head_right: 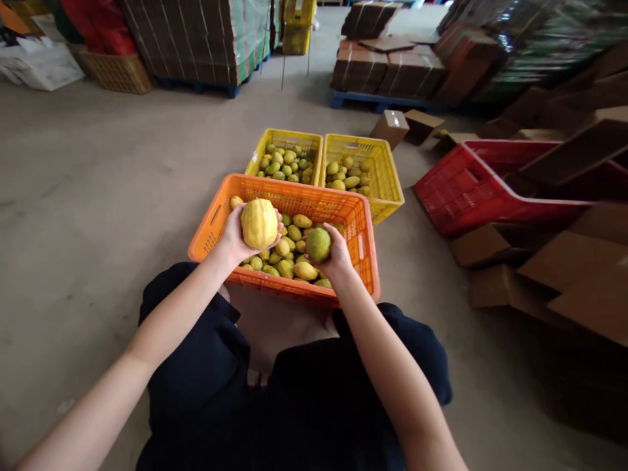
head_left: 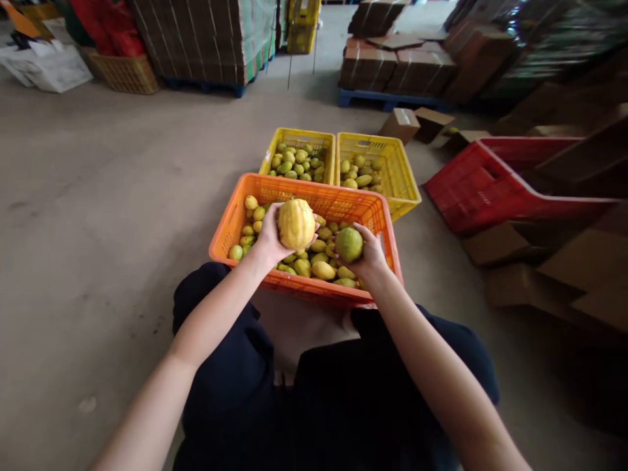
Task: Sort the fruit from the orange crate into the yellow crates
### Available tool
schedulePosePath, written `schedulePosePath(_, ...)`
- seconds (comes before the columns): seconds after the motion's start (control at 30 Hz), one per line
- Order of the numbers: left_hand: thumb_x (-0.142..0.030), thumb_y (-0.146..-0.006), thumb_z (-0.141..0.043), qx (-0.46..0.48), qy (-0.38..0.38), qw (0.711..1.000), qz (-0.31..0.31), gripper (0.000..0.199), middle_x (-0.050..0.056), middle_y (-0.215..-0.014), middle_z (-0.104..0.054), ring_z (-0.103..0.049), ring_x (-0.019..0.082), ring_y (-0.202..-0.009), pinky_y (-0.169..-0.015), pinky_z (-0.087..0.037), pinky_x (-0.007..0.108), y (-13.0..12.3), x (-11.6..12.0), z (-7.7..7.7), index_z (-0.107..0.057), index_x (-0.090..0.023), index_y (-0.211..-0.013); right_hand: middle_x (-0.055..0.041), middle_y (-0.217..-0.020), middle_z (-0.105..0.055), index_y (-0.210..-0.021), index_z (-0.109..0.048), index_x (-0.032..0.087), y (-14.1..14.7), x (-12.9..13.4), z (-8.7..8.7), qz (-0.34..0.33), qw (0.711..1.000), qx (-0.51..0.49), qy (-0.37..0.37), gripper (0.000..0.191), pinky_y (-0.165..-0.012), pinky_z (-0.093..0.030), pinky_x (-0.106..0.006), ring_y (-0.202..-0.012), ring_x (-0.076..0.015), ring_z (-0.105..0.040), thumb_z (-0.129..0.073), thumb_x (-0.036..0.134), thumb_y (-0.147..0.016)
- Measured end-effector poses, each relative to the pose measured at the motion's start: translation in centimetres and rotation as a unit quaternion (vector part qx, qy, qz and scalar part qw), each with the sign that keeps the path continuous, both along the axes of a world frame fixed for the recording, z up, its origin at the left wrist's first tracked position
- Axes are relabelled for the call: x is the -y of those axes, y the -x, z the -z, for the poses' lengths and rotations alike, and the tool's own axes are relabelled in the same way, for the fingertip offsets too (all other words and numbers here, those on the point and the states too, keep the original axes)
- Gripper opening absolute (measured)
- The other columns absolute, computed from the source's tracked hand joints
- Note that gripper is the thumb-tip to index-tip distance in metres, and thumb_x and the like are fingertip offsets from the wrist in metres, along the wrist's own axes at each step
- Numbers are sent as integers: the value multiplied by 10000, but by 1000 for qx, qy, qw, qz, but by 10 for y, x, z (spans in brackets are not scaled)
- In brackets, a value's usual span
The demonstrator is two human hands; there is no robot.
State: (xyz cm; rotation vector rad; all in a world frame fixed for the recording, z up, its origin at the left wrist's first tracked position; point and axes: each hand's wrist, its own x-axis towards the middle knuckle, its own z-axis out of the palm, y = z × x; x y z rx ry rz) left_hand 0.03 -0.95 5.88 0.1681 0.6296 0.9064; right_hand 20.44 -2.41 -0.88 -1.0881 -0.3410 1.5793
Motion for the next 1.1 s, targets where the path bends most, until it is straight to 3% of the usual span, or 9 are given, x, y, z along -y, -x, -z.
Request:
schedulePosePath(0.13,-474,-828,-465,-43,-7,999,-11,432,105,-885,-701,-673,285,-956,-836,-543,433,5,-3,-4,-640,-140,-1041,-21,-604,-671,-816,-606,216,10,6,-19,-49,994,4,96,185,-407,-491,-297,-517,-200,-628,-624,398,-789)
schedulePosePath(0.23,-458,-838,-453,-52,-10,999,-13,418,117,-894,-703,-669,293,-979,-817,-557,422,1,-6,-2,-649,-135,-1015,-34,-597,-667,-820,-606,203,14,15,-33,-86,991,4,99,222,-381,-474,-302,-468,-199,-606,-618,423,-791)
schedulePosePath(0.33,-449,-852,-454,-26,-7,1000,-8,400,127,-912,-706,-670,289,-980,-822,-563,424,-9,-9,2,-657,-135,-992,-60,-620,-682,-807,-612,193,15,19,-44,-80,994,-2,79,258,-359,-450,-291,-477,-210,-617,-585,449,-790)
schedulePosePath(0.5,-461,-844,-537,-13,5,999,-53,330,76,-918,-708,-674,255,-946,-836,-564,413,-32,-17,9,-651,-189,-995,-34,-679,-693,-828,-634,191,16,9,-61,-5,998,-57,2,182,-445,-517,-303,-564,-198,-643,-574,350,-762)
schedulePosePath(0.67,-459,-858,-510,-6,-28,999,-28,317,86,-955,-716,-666,278,-1026,-825,-565,410,-46,-29,10,-639,-195,-978,-29,-698,-703,-837,-638,195,13,-9,-68,19,996,-74,-49,202,-392,-454,-248,-578,-187,-654,-624,382,-763)
schedulePosePath(0.8,-454,-855,-506,-19,-74,996,-48,299,70,-924,-724,-679,257,-979,-798,-568,385,-47,-34,6,-640,-212,-969,-30,-636,-689,-777,-613,200,17,-21,-71,15,994,-98,-48,224,-323,-376,-208,-517,-170,-629,-626,423,-758)
schedulePosePath(0.97,-483,-819,-456,-40,-98,988,-115,363,74,-866,-720,-690,243,-893,-718,-562,339,-43,-31,-2,-667,-211,-935,-23,-624,-680,-776,-666,172,31,-27,-82,12,989,-114,-89,222,-303,-354,-193,-508,-152,-619,-611,386,-758)
schedulePosePath(1.1,-453,-722,-528,-72,-184,974,-114,328,89,-822,-719,-696,287,-920,-753,-567,379,-36,-29,-9,-675,-180,-829,-39,-617,-674,-726,-691,161,40,-29,-84,-4,983,-114,-142,282,-294,-338,-194,-534,-166,-627,-606,430,-732)
